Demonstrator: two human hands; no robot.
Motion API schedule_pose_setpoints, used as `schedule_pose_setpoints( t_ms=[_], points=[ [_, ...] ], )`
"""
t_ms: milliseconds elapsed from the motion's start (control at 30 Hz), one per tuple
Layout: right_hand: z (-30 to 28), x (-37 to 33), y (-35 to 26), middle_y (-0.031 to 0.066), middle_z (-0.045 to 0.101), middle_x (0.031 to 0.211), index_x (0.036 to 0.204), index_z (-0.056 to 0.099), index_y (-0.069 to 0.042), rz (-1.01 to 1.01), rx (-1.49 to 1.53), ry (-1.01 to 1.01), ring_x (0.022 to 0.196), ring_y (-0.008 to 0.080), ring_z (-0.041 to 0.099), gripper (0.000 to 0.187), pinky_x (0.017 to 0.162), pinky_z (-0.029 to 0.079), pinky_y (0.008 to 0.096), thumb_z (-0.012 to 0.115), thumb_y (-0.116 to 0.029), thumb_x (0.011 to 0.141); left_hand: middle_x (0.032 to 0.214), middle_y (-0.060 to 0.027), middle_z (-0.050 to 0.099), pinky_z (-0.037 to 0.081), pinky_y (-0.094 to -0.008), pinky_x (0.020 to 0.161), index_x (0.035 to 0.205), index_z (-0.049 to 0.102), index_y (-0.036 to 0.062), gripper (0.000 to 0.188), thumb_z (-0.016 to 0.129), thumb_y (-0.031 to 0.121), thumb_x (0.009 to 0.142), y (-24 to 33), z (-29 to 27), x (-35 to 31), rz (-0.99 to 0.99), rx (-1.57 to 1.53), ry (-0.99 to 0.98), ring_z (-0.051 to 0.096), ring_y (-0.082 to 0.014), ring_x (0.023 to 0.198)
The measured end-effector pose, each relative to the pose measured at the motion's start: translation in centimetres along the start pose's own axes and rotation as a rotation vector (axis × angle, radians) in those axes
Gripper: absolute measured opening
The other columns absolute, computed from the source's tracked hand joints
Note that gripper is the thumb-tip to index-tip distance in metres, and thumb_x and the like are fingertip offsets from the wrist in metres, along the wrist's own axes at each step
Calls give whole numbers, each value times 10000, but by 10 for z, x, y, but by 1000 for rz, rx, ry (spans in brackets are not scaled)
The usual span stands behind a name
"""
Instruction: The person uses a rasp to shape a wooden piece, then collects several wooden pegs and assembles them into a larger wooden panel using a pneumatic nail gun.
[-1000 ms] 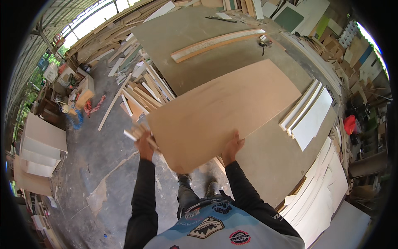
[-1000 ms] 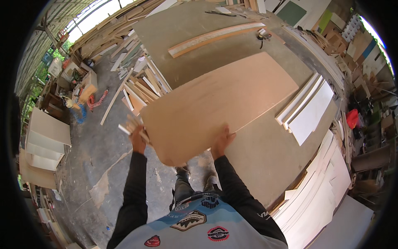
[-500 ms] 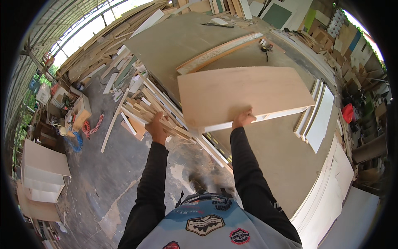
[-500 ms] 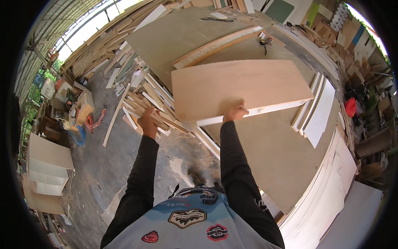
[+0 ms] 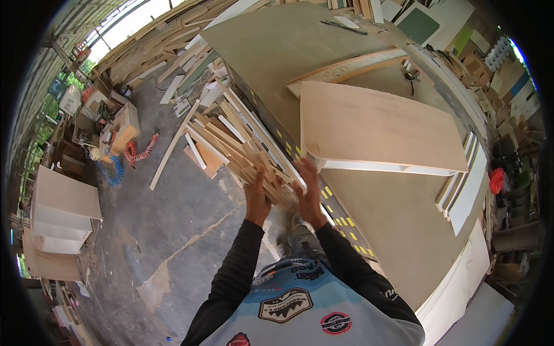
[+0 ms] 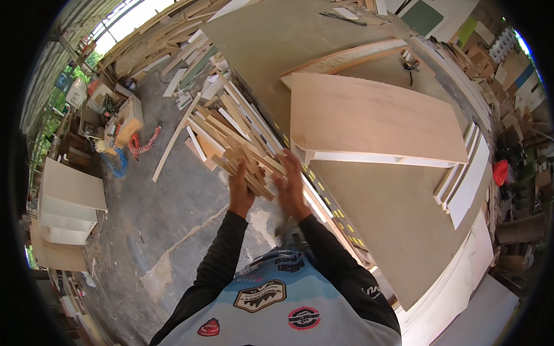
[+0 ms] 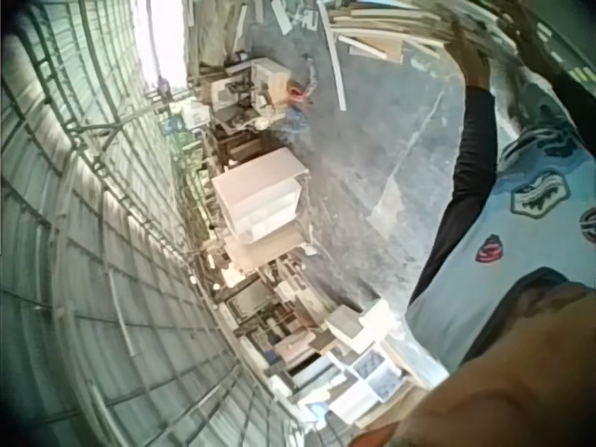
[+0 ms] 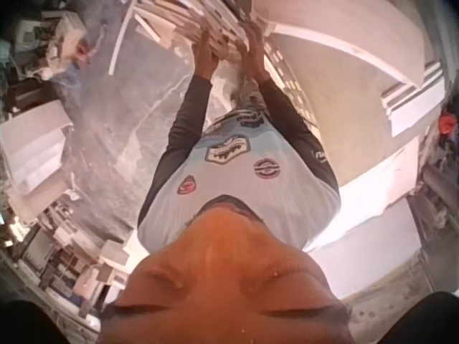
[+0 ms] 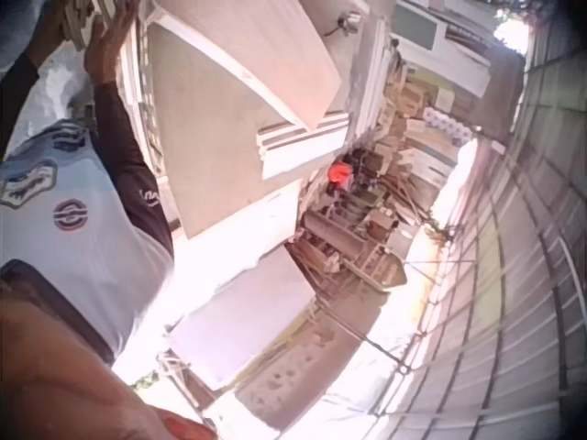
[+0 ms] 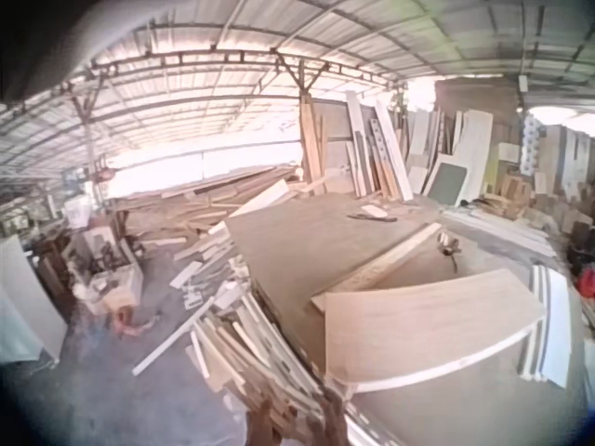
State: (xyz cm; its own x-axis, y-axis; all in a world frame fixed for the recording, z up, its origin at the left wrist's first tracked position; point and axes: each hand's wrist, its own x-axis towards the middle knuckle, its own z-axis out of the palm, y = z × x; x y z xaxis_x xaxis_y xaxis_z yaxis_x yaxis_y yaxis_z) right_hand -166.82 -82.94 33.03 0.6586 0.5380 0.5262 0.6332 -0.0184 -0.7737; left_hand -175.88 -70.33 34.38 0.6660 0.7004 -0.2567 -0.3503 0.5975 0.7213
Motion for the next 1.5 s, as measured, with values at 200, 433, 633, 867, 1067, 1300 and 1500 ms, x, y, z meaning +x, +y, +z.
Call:
schedule_pose_setpoints(
  t_ms=[200, 433, 633, 867, 1067, 1300, 1500],
  points=[
    [42, 45, -12, 225, 432, 1499, 1425, 519, -61, -146, -111, -75, 1339, 394, 448, 477, 1077, 416, 479, 553, -255, 991, 1223, -96, 613, 560, -298, 876, 1348, 504, 20, 482, 577, 369, 1023, 19, 32, 39, -42, -151, -154, 638, -198, 1075],
    [79, 121, 11, 153, 718, 1129, 1070, 733, 3, -160, 52, 271, 1100, 334, 646, 262, 920, 540, 410, 773, -86, 827, 1178, -100, 631, 567, -292, 841, 1307, 538, 21, 440, 599, 342, 1013, 32, 55, 119, 74, -41, -24, 647, -184, 1020],
    [99, 172, 33, 74, 720, 930, 960, 740, -36, -134, -225, 380, 898, 266, 635, 160, 759, 539, 369, 780, -76, 811, 843, -25, 630, 519, -231, 572, 975, 640, 33, 226, 701, 251, 960, 50, 81, 182, 101, 26, -4, 623, -97, 689],
    [125, 215, 84, 161, 599, 1134, 1300, 559, -35, 139, -286, 138, 980, 375, 590, 378, 797, 514, 457, 618, -122, 937, 888, -15, 626, 512, -228, 600, 1156, 587, 59, 301, 737, 75, 895, 39, 74, 289, 36, 242, -173, 615, -92, 742],
    [165, 249, 149, 278, 487, 1361, 1513, 249, -10, 191, -249, 82, 1251, 481, 492, 674, 989, 470, 493, 586, -65, 932, 1004, -36, 631, 521, -248, 770, 1219, 563, 31, 403, 761, 69, 871, 24, 76, 378, -80, 309, -221, 620, -112, 869],
    [196, 290, 189, 298, 542, 1290, 1436, 342, 10, 519, -232, 137, 1153, 489, 541, 659, 924, 487, 508, 643, -32, 852, 1191, -71, 572, 524, -282, 880, 1397, 423, 27, 697, 789, -22, 806, 4, 67, 461, 180, 391, -721, 583, -126, 1060],
    [206, 265, 228, 220, 581, 1293, 1348, 529, -66, 547, -330, 149, 1166, 436, 567, 656, 951, 493, 492, 781, -64, 743, 1186, -99, 576, 536, -324, 908, 1465, 322, 51, 894, 848, -10, 745, -35, 32, 478, 133, 542, -790, 622, -183, 1064]
  ],
)
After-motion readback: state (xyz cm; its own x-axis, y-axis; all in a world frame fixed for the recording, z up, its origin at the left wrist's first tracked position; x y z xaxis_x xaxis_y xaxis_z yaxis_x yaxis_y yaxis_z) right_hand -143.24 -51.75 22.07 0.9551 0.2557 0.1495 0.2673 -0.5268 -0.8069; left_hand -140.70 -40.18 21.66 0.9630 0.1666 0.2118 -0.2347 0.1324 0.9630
